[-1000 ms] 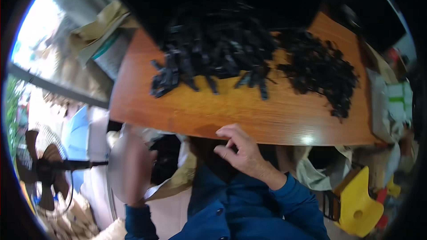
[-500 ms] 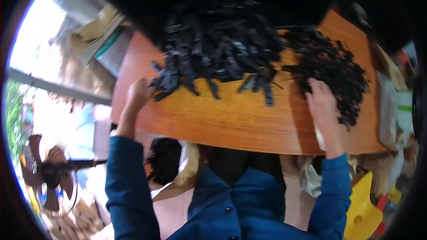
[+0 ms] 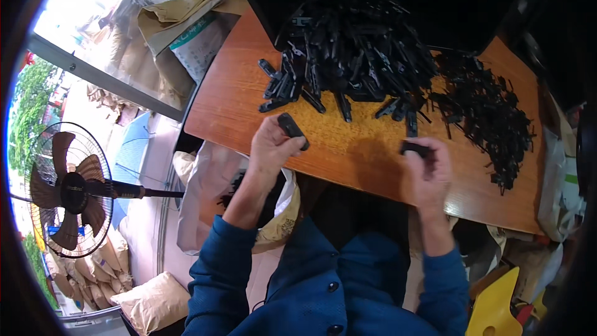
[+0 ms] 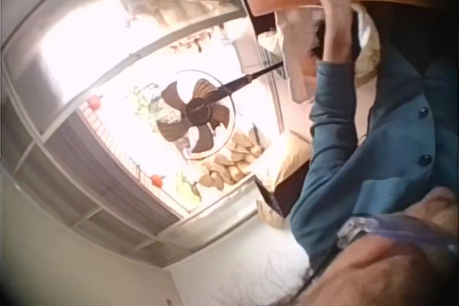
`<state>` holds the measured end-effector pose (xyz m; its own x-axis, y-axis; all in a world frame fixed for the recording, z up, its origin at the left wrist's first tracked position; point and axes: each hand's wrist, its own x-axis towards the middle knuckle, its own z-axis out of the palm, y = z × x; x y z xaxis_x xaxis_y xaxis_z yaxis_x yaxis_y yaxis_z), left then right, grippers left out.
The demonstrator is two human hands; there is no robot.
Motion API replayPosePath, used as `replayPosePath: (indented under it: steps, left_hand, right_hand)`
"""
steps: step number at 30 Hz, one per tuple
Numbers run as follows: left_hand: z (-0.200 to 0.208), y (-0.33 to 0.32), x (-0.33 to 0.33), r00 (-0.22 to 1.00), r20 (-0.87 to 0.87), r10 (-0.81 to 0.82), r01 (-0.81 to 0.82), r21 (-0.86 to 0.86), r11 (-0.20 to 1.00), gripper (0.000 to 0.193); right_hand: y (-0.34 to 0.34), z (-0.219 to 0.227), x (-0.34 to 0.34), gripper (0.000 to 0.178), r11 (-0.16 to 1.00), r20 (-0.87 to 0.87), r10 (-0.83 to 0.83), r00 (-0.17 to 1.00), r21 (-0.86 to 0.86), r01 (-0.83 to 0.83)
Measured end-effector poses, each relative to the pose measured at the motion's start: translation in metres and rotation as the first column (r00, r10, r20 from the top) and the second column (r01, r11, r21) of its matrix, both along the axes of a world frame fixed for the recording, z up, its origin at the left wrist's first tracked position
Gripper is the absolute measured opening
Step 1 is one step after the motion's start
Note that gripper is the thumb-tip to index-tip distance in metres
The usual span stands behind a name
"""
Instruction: Assembling small black plastic components by hand on a workbench.
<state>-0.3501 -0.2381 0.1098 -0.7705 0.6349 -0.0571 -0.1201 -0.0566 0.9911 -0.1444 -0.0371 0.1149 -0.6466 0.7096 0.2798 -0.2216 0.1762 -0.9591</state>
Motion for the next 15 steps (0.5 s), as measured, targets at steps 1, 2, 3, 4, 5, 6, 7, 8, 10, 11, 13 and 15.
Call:
replayPosePath:
  steps: [1, 2, 3, 4, 5, 6, 7, 8, 10, 11, 13, 15]
  left_hand:
    - [-0.001, 0.007, 0.015, 0.999, 0.038, 0.011, -0.012, 0.036, 0.999, 0.04]
    - [-0.001, 0.011, 0.03, 0.998, 0.055, 0.023, -0.026, 0.044, 0.999, 0.038]
    - [-0.001, 0.016, 0.045, 0.997, 0.072, 0.031, -0.035, 0.055, 0.998, 0.037]
    - [-0.001, 0.02, 0.057, 0.993, 0.114, 0.029, -0.037, 0.062, 0.997, 0.036]
    - [0.001, 0.024, 0.068, 0.994, 0.104, 0.021, -0.033, 0.114, 0.993, 0.037]
    - [0.003, 0.027, 0.077, 0.996, 0.092, 0.017, -0.032, 0.163, 0.986, 0.037]
    - [-0.003, 0.029, 0.081, 0.996, 0.084, -0.004, -0.007, 0.138, 0.99, 0.038]
    - [-0.003, 0.03, 0.086, 0.996, 0.087, -0.003, -0.009, 0.146, 0.989, 0.038]
    - [0.004, 0.031, 0.095, 0.993, 0.115, 0.022, -0.038, 0.144, 0.989, 0.038]
    - [0.007, 0.03, 0.097, 0.995, 0.102, 0.024, -0.035, 0.115, 0.993, 0.039]
    - [0.003, 0.026, 0.099, 0.997, 0.075, 0.021, -0.031, 0.13, 0.991, 0.039]
    - [0.002, 0.024, 0.103, 0.999, 0.049, 0.013, -0.02, 0.141, 0.99, 0.039]
  right_hand:
    - [-0.02, 0.004, -0.009, 0.027, 0.994, -0.054, 0.029, 0.998, -0.099, -0.034]
    - [-0.036, 0.005, -0.018, 0.028, 0.99, -0.098, 0.048, 0.994, -0.129, -0.061]
    - [-0.049, 0.006, -0.026, 0.029, 0.985, -0.142, 0.063, 0.988, -0.153, -0.084]
    - [-0.062, 0.004, -0.032, 0.028, 0.979, -0.161, 0.064, 0.985, -0.179, -0.093]
    - [-0.072, 0.001, -0.037, 0.028, 0.973, -0.182, 0.066, 0.981, -0.205, -0.104]
    - [-0.08, -0.004, -0.041, 0.027, 0.978, -0.188, 0.068, 0.98, -0.181, -0.103]
    - [-0.084, -0.006, -0.041, 0.027, 0.979, -0.183, 0.072, 0.98, -0.173, -0.104]
    - [-0.088, -0.008, -0.041, 0.026, 0.992, -0.127, 0.057, 0.99, -0.104, -0.07]
    - [-0.093, -0.011, -0.045, 0.02, 0.999, -0.114, -0.025, 0.993, -0.028, 0.022]
    - [-0.093, -0.011, -0.044, 0.02, 0.999, -0.113, -0.023, 0.993, -0.025, 0.021]
    - [-0.09, -0.012, -0.041, 0.023, 0.969, -0.083, -0.084, 0.993, 0.227, 0.1]
    - [-0.088, -0.013, -0.04, 0.024, 0.937, -0.101, -0.093, 0.99, 0.328, 0.122]
